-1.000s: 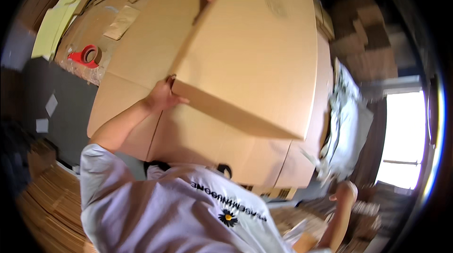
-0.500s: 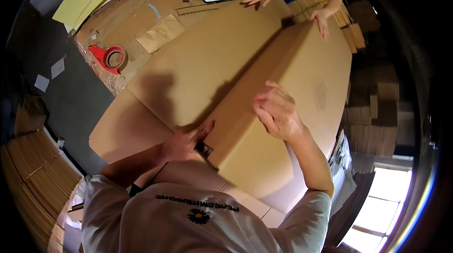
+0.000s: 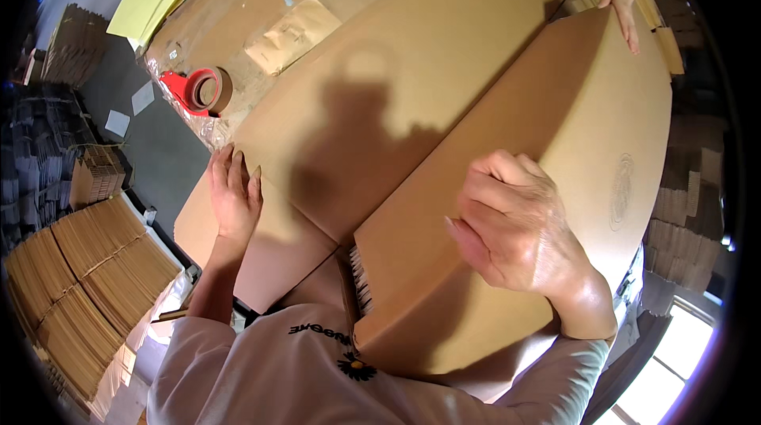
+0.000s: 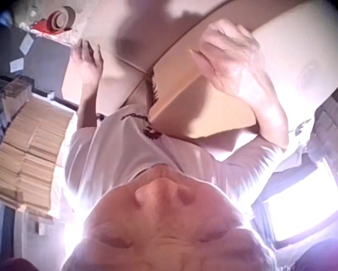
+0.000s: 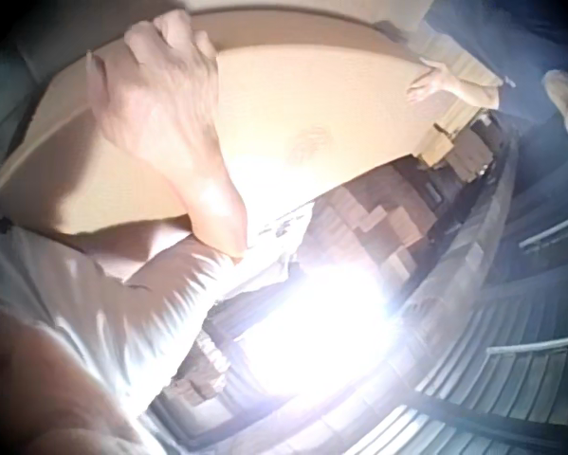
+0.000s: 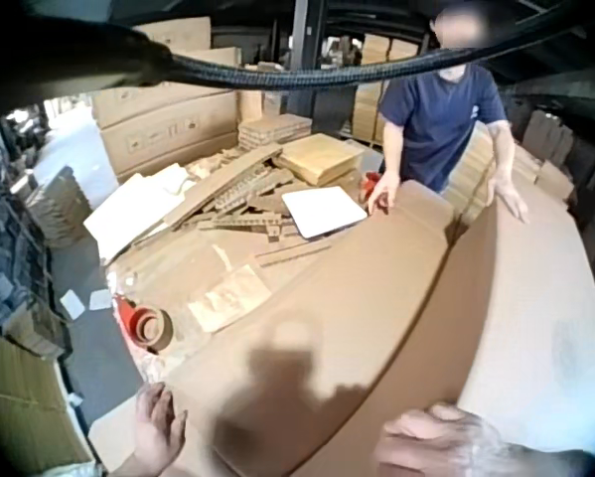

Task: The person folds flat cardboard sheets into box shapes, secures the seams with a handheld tape dispenser, and then applies shipping labels to the finished boxes. The person handles cardboard, tape, and labels throughout the process.

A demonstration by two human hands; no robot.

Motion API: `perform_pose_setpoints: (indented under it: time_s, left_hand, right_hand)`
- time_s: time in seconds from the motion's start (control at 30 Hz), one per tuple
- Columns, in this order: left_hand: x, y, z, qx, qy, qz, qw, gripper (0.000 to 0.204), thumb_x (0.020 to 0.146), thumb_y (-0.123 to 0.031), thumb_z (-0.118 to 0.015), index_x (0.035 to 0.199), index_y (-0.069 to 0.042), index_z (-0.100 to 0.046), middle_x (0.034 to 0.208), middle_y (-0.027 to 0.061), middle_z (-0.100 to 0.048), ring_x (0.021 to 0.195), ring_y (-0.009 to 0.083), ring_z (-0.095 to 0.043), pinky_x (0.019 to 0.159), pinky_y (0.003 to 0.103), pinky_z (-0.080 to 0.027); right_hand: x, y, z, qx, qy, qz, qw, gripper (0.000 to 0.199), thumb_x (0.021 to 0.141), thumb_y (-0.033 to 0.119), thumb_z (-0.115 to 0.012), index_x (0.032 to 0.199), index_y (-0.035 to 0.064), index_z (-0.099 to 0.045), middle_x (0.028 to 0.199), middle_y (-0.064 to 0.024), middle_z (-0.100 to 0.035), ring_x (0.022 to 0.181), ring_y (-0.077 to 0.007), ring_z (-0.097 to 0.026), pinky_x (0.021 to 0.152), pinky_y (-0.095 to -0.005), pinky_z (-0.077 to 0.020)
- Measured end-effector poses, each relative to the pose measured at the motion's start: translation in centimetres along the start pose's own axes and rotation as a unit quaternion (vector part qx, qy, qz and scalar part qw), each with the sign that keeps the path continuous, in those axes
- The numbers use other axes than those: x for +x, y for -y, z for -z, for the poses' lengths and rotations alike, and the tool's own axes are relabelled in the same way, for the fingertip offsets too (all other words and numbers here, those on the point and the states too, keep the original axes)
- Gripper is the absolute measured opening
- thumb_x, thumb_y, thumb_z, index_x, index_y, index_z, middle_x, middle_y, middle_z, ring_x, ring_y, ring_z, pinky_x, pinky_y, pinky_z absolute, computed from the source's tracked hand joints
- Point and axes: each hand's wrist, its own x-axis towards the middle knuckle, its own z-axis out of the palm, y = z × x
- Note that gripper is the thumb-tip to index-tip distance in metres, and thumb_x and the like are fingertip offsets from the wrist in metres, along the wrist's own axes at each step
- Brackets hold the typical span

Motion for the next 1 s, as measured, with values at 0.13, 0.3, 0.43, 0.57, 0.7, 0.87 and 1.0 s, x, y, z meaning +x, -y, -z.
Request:
perform_pose_setpoints:
  time_s: [0.13,0.3,0.43,0.57,0.7,0.87,1.0]
  left_hand:
    - [1.4,0.3,-0.1,-0.047,-0.016,0.169,0.984,0.043,0.082,-0.014,-0.076,0.117,0.005,-0.059,0.124,0.0217,-0.056,0.115,0.0408,-0.052,0.095,0.048,-0.045]
    - [5.1,0.1,6.3,-0.028,0.169,0.121,0.978,0.032,0.098,-0.031,-0.06,0.09,0.0,-0.059,0.082,0.0252,-0.065,0.076,0.0475,-0.062,0.067,0.052,-0.049]
    - [9.7,-6.4,19.1,-0.304,0.455,0.005,0.837,0.052,0.103,-0.042,-0.051,0.13,0.002,-0.06,0.072,0.0139,-0.066,0.062,0.0128,-0.058,0.066,0.034,-0.052]
    - [3.8,-18.3,19.7,-0.356,0.473,-0.076,0.802,0.095,0.094,-0.03,-0.071,0.157,0.003,-0.01,0.152,0.0274,-0.037,0.14,0.0352,-0.04,0.117,0.04,-0.031]
    - [0.0,-19.3,18.5,-0.517,0.434,0.096,0.731,0.071,0.099,-0.026,-0.064,0.154,0.002,-0.028,0.145,0.0139,-0.05,0.133,0.0197,-0.045,0.111,0.034,-0.037]
    - [5.3,-18.4,17.8,-0.478,0.559,0.059,0.675,0.059,0.101,-0.026,-0.063,0.15,-0.002,-0.041,0.133,0.0043,-0.059,0.12,0.0122,-0.053,0.103,0.027,-0.043]
    - [14.8,-13.3,13.9,-0.541,0.482,0.137,0.675,0.049,0.104,-0.038,-0.052,0.143,-0.009,-0.051,0.127,0.0019,-0.06,0.116,0.0134,-0.056,0.1,0.034,-0.046]
  right_hand:
    - [-0.1,0.1,0.5,-0.013,0.041,-0.006,0.999,0.024,0.077,0.015,-0.075,0.063,0.0065,-0.058,0.078,-0.0038,-0.051,0.076,-0.0207,-0.051,0.065,-0.0359,-0.0434]
    - [-0.7,0.1,0.4,-0.006,0.008,0.01,1.0,0.026,0.08,0.014,-0.073,0.061,0.0065,-0.057,0.077,-0.0046,-0.053,0.077,-0.0228,-0.053,0.066,-0.0364,-0.0458]
    - [-1.8,-0.6,-0.7,-0.027,-0.018,0.026,0.999,0.029,0.082,0.016,-0.07,0.059,0.0081,-0.056,0.075,-0.0048,-0.054,0.079,-0.0238,-0.055,0.07,-0.0371,-0.0481]
    - [-1.7,-0.6,-1.0,-0.005,-0.088,0.048,0.995,0.028,0.085,0.02,-0.066,0.06,0.0115,-0.057,0.071,-0.0055,-0.054,0.076,-0.025,-0.056,0.078,-0.0397,-0.0482]
    - [-1.4,-2.5,-0.9,-0.083,-0.287,0.093,0.95,0.03,0.088,0.025,-0.063,0.063,0.0103,-0.06,0.068,-0.0071,-0.055,0.071,-0.027,-0.057,0.071,-0.0454,-0.0492]
    - [-1.6,-8.3,1.5,-0.076,-0.108,-0.168,0.977,0.042,0.095,0.041,-0.057,0.076,0.0051,-0.068,0.077,-0.0173,-0.065,0.079,-0.0336,-0.066,0.07,-0.049,-0.0511]
    - [-1.9,-6.2,3.3,-0.006,-0.02,-0.297,0.955,0.038,0.086,0.04,-0.054,0.08,0.0068,-0.073,0.077,-0.0177,-0.069,0.074,-0.0321,-0.068,0.07,-0.046,-0.0549]
